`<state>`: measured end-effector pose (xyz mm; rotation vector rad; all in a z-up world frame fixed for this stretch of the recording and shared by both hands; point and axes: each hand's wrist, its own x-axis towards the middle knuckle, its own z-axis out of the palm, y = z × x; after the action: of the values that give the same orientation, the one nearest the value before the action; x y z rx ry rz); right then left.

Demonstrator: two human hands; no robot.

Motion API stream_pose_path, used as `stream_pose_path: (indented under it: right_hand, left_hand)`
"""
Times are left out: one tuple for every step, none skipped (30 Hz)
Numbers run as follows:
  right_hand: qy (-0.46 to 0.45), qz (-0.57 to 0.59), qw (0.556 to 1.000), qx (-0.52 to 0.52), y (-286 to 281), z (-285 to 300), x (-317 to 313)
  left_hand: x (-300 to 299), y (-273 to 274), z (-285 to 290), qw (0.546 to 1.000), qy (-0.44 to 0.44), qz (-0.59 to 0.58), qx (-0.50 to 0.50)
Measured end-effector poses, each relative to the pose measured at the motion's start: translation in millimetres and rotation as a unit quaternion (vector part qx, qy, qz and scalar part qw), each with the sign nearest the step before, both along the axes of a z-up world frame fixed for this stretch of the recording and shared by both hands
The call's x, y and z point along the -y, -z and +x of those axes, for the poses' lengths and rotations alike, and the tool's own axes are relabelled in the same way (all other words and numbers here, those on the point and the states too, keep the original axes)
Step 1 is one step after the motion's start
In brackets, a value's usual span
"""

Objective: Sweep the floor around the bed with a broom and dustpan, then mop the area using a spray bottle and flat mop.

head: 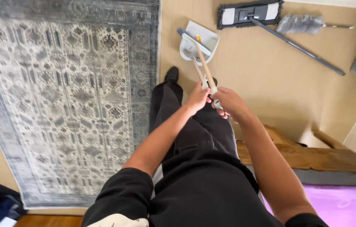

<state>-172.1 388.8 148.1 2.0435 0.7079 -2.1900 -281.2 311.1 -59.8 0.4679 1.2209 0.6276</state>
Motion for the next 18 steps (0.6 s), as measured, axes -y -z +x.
stream_pose_path:
  right_hand:
    - [0.010,-0.003,1.000,0.001,-1,0,3]
    - [0.006,-0.019,1.000,0.009,-1,0,6]
    - [0.002,-0.034,0.999,0.018,-1,1,8]
    - [0.010,-0.036,0.999,0.019,-2,-3,6]
    - [-0.019,-0.048,0.998,0.040,-5,-6,3]
    - [-0.049,-0.060,0.995,0.061,-7,-9,1]
    - [-0.045,-0.063,0.995,0.063,-6,-10,5]
    - [-0.051,-0.071,0.994,0.071,-5,-10,10]
    - [-0.060,-0.077,0.992,0.079,-3,-11,9]
    - [-0.059,-0.078,0.992,0.080,1,-10,9]
    - [-0.053,-0.076,0.993,0.075,4,-10,14]
    - [-0.047,-0.075,0.994,0.071,7,-11,19]
    - [-0.046,-0.075,0.994,0.072,6,-13,18]
    - [-0.058,-0.075,0.992,0.078,5,-16,17]
    - [-0.071,-0.076,0.991,0.086,3,-17,14]
    - [-0.070,-0.076,0.991,0.088,1,-18,11]
    - [-0.083,-0.083,0.990,0.084,0,-19,12]
    - [-0.095,-0.089,0.988,0.079,-1,-20,13]
  left_hand:
    - [6,-4,-2,1.000,0.010,-0.003,0.001]
    - [12,-8,-3,1.000,0.015,0.003,0.013]
    - [16,-11,-3,0.999,0.019,0.010,0.025]
    - [19,-11,-6,0.999,0.027,0.007,0.027]
    - [23,-13,-8,0.998,0.011,-0.020,0.052]
    - [26,-16,-10,0.996,-0.004,-0.049,0.076]
    - [29,-17,-13,0.996,0.000,-0.051,0.079]
    - [33,-19,-16,0.988,0.016,-0.115,0.105]
    - [30,-19,-18,0.975,0.028,-0.176,0.130]
    - [30,-16,-19,0.975,0.030,-0.176,0.130]
    - [35,-13,-21,0.975,0.013,-0.166,0.150]
    - [41,-11,-22,0.973,-0.003,-0.156,0.169]
    - [42,-4,-21,0.973,-0.002,-0.156,0.169]
    - [43,4,-19,0.972,-0.010,-0.140,0.186]
    - [42,10,-15,0.971,-0.020,-0.124,0.204]
    - [41,13,-11,0.970,-0.019,-0.124,0.206]
    - [43,16,-8,0.969,-0.026,-0.121,0.212]
    - [46,18,-5,0.968,-0.032,-0.117,0.218]
